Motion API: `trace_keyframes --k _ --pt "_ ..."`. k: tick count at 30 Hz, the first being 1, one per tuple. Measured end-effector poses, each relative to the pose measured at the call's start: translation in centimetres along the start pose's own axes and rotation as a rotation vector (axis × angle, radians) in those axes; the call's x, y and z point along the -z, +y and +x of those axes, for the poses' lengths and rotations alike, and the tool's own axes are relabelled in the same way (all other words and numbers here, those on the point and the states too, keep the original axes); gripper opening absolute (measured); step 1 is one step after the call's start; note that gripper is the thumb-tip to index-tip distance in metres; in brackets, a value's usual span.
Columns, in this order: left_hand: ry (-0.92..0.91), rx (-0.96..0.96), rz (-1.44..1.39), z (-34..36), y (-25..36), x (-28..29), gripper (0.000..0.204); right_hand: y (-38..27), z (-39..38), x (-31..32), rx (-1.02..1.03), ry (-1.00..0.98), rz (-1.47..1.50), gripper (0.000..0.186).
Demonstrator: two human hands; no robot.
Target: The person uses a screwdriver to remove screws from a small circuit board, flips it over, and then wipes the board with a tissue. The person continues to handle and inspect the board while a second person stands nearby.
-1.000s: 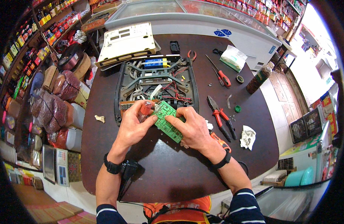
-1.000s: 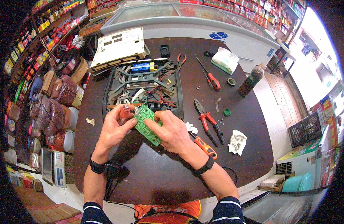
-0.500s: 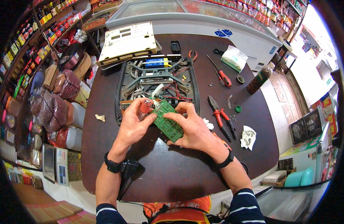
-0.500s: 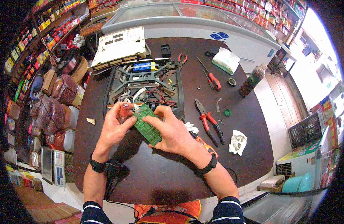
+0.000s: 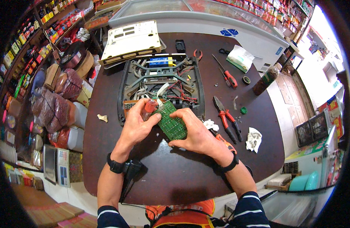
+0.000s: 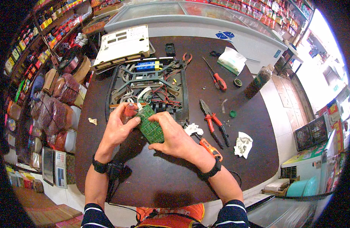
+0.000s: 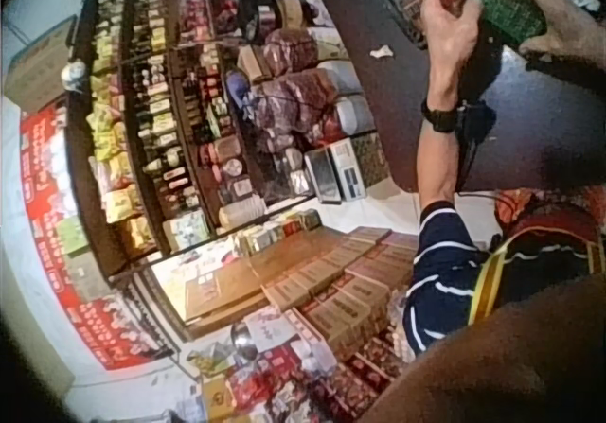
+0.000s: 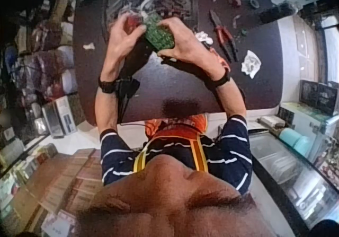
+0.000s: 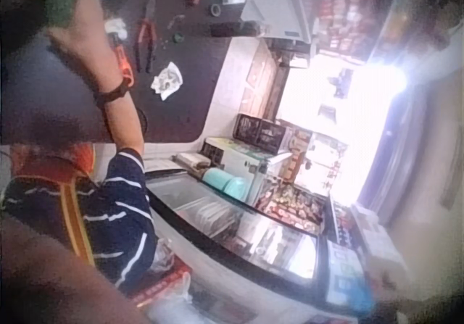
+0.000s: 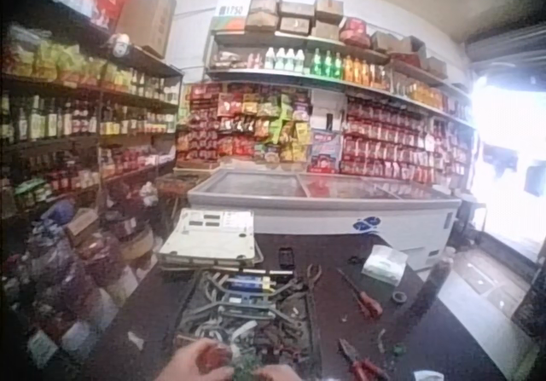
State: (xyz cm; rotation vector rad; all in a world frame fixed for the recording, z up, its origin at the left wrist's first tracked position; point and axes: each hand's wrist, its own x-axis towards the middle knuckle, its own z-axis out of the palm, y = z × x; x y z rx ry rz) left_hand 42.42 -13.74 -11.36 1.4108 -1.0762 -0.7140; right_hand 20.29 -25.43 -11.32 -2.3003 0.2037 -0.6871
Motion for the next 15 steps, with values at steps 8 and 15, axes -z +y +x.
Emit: trace_keyframes --k 8,15 --pt "0.026 0.035 0.031 0.1 0.0 -0.2 0.032 -0.6 -0.4 -1.3 -0.019 0.007 -0.033 0.087" --pt "0.043 0.006 0.074 0.1 0.0 -0.3 0.032 -0.8 -0.5 -1.5 -0.029 0.014 -0.021 0.088"
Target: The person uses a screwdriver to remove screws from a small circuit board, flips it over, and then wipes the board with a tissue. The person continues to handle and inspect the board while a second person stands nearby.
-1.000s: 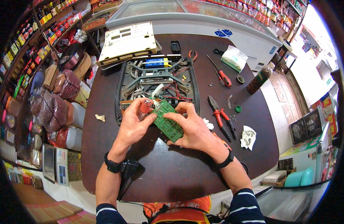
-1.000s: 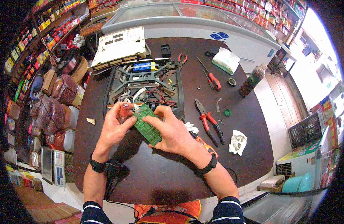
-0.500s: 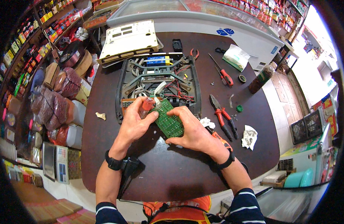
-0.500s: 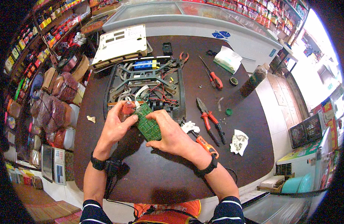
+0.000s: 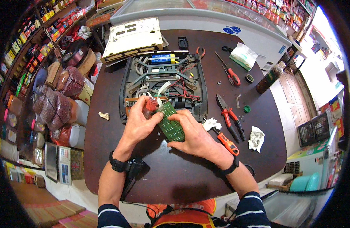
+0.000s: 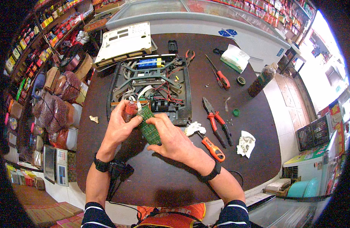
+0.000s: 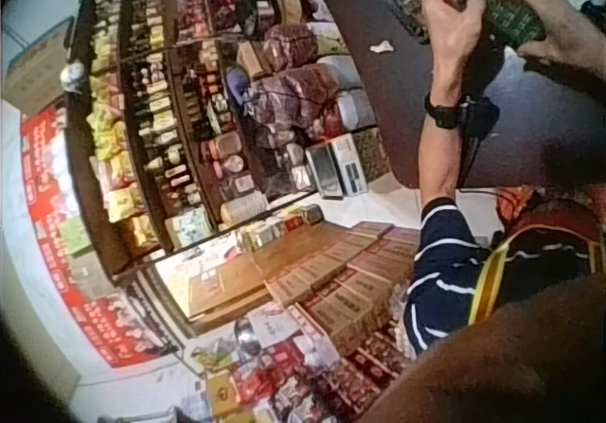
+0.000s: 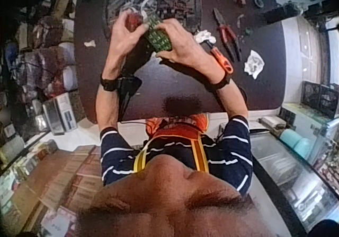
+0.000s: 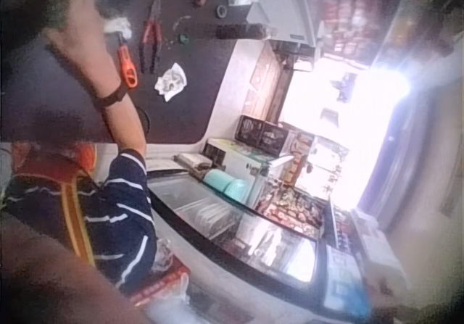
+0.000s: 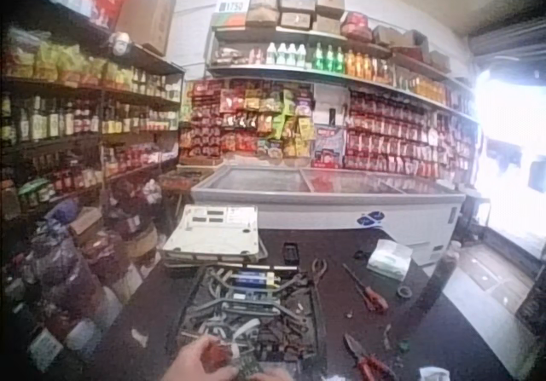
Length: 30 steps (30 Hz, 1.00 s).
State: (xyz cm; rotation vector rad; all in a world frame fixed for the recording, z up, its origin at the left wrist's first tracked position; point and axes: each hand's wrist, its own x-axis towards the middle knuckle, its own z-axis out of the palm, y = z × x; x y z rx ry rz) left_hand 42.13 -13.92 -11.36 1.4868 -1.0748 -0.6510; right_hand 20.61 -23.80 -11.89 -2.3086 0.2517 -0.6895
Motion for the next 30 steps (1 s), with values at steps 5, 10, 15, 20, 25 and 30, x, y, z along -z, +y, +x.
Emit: trace_keyframes --k 5,10,15,20,25,30 --pt "-0.005 -0.002 -0.018 0.02 0.14 0.06 0.034 -0.14 0.06 0.15 -0.004 -0.006 0.006 0.088" --pt "-0.013 0.014 -0.006 0.0 0.22 0.15 0.035 -0.32 0.06 0.18 -0.023 -0.02 0.019 0.087" --pt "-0.007 0.02 -0.009 -0.02 0.04 0.08 0.035 -0.29 0.03 -0.09 -0.026 -0.019 0.013 0.087" --pt "-0.013 0.017 0.001 -0.03 -0.07 0.2 0.035 -0.17 0.07 -0.2 0.014 0.006 0.032 0.087" --pt "-0.012 0.028 -0.014 -0.07 -0.01 0.22 0.036 -0.03 0.21 -0.16 0.022 0.012 0.053 0.087" --pt "-0.009 0.012 -0.022 0.01 -0.06 0.16 0.036 -0.07 0.2 -0.14 0.025 0.017 0.051 0.087"
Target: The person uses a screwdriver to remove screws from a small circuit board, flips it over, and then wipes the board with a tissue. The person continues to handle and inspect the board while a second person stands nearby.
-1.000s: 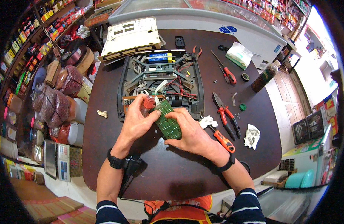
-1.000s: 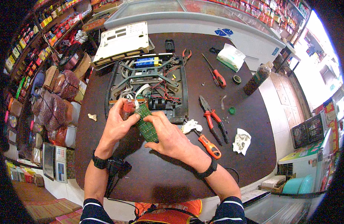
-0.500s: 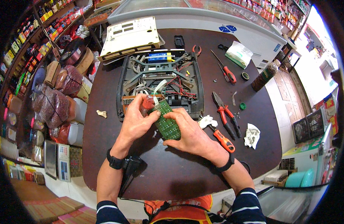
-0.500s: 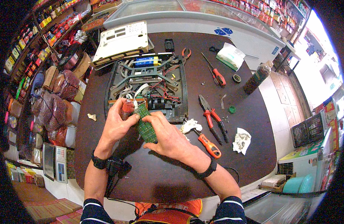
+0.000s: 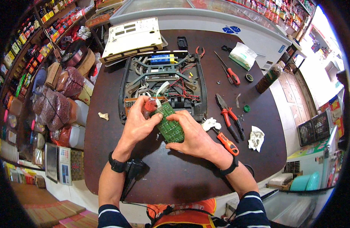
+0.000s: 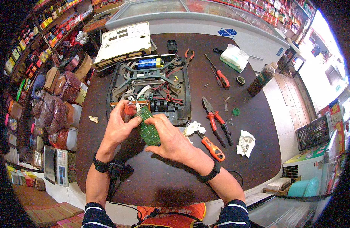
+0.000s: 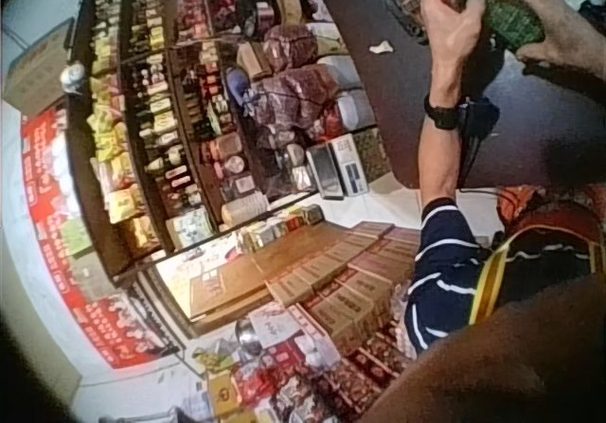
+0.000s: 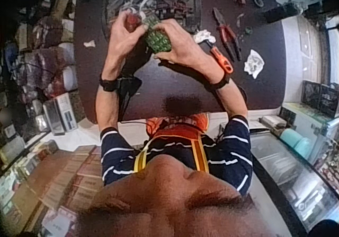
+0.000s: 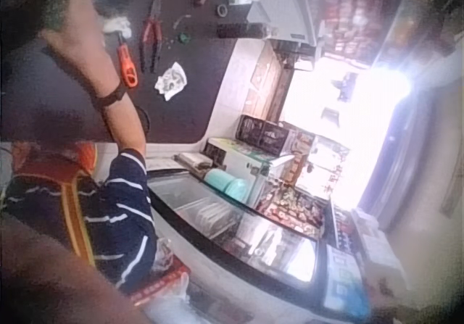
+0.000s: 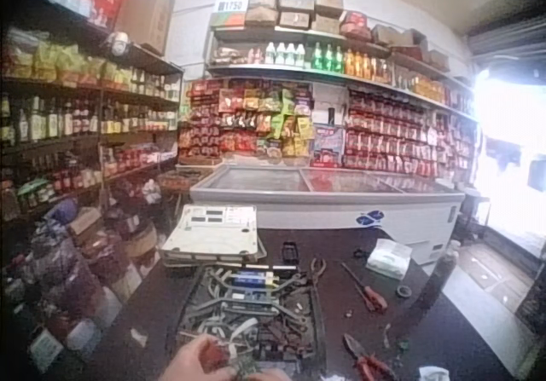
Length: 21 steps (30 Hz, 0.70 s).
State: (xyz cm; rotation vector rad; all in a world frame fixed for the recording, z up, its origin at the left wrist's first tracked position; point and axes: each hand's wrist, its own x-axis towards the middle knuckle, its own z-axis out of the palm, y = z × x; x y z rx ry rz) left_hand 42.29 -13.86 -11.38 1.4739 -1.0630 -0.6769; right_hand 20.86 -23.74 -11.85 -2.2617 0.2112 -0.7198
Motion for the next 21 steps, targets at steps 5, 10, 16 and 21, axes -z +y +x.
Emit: trace_keyframes --k 5,10,16,21 --pt "0.008 -0.003 0.042 0.0 -0.1 0.2 0.037 0.0 -0.1 0.1 -0.01 -0.006 -0.008 0.087" --pt "-0.006 -0.029 -0.046 0.1 -0.3 0.1 0.034 0.2 0.0 0.0 -0.065 -0.012 0.034 0.097" --pt "-0.006 0.038 -0.17 -0.1 0.0 0.3 0.034 0.5 0.4 0.4 -0.309 -0.021 0.356 0.117" --pt "-0.005 0.092 -0.166 -0.3 0.5 0.6 0.034 0.3 0.3 1.1 -0.341 -0.039 0.41 0.116"
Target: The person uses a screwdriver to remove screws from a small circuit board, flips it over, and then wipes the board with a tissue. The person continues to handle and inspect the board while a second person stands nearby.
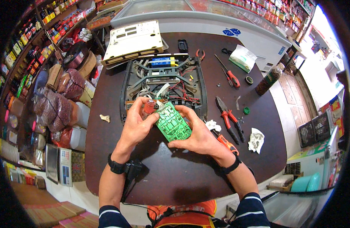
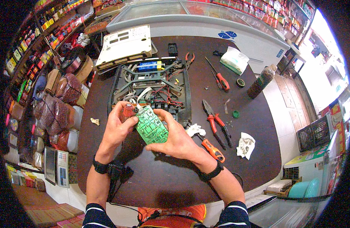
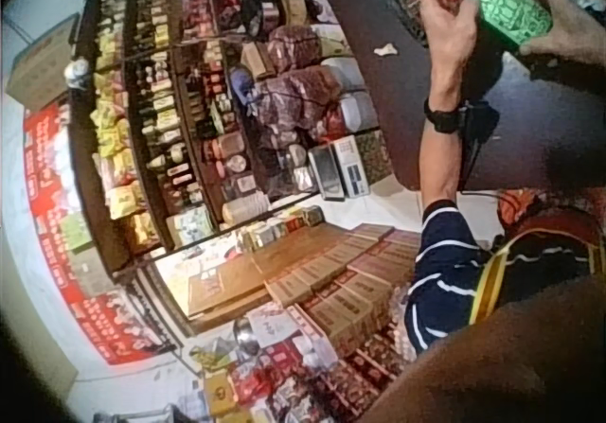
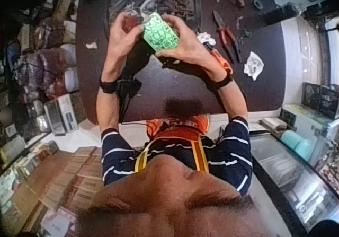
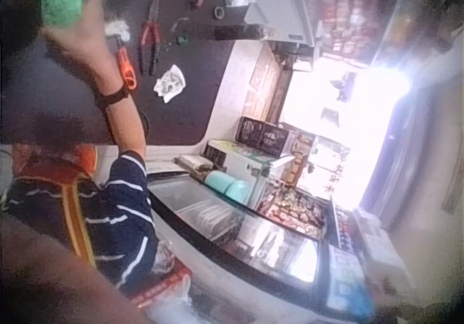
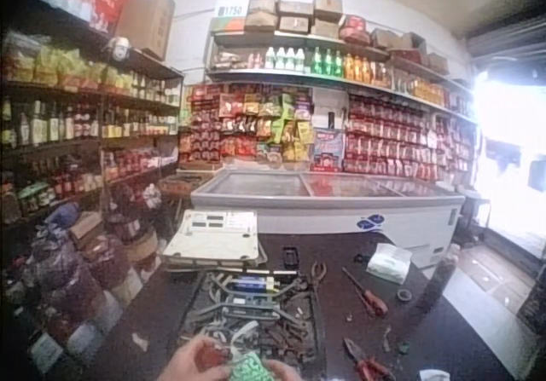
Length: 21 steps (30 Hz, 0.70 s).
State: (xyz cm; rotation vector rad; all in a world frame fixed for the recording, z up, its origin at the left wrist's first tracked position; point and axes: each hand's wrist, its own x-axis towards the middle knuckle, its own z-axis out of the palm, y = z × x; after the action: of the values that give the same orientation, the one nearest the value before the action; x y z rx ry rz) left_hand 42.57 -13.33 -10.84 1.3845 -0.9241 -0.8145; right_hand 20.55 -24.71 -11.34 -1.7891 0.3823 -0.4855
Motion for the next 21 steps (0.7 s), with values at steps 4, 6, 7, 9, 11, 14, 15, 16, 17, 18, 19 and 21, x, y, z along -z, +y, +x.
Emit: trace_keyframes --k 4,6,7,9,11,14,15,16,17,18,19,21 --pt "-0.016 0.008 -0.027 -0.02 0.34 -0.07 0.035 -0.05 -0.01 0.13 0.007 -0.002 -0.017 0.116" --pt "-0.019 0.024 -0.031 -0.08 0.55 -0.04 0.034 0.02 0.04 0.2 0.004 -0.005 -0.013 0.117" --pt "-0.021 0.038 -0.023 -0.11 0.66 -0.02 0.033 0.06 0.09 0.23 0.0 -0.008 -0.003 0.117" --pt "-0.015 0.052 -0.026 -0.18 0.85 -0.05 0.032 0.08 0.12 0.26 0.004 -0.008 -0.001 0.116" --pt "-0.007 0.062 -0.058 -0.22 0.96 -0.17 0.031 0.0 0.11 0.3 0.022 -0.002 -0.017 0.116" --pt "-0.011 0.055 -0.068 -0.22 1.03 -0.29 0.032 -0.22 0.05 0.41 0.009 -0.011 -0.006 0.116" --pt "-0.01 0.052 -0.068 -0.22 1.02 -0.31 0.032 -0.28 0.06 0.43 0.002 -0.01 -0.015 0.115" --pt "-0.008 0.05 -0.068 -0.22 0.99 -0.31 0.032 -0.32 0.07 0.45 0.002 -0.012 -0.021 0.115" --pt "-0.006 0.047 -0.067 -0.22 0.94 -0.29 0.032 -0.33 0.07 0.46 0.013 -0.015 -0.021 0.115" --pt "-0.012 0.045 -0.068 -0.21 0.89 -0.25 0.032 -0.32 0.07 0.47 0.01 -0.012 -0.028 0.114" --pt "-0.018 0.042 -0.07 -0.2 0.83 -0.21 0.032 -0.28 0.06 0.47 0.019 -0.011 -0.03 0.114" --pt "-0.025 0.033 -0.075 -0.14 0.67 -0.16 0.032 -0.11 0.1 0.49 0.038 -0.008 -0.047 0.114"
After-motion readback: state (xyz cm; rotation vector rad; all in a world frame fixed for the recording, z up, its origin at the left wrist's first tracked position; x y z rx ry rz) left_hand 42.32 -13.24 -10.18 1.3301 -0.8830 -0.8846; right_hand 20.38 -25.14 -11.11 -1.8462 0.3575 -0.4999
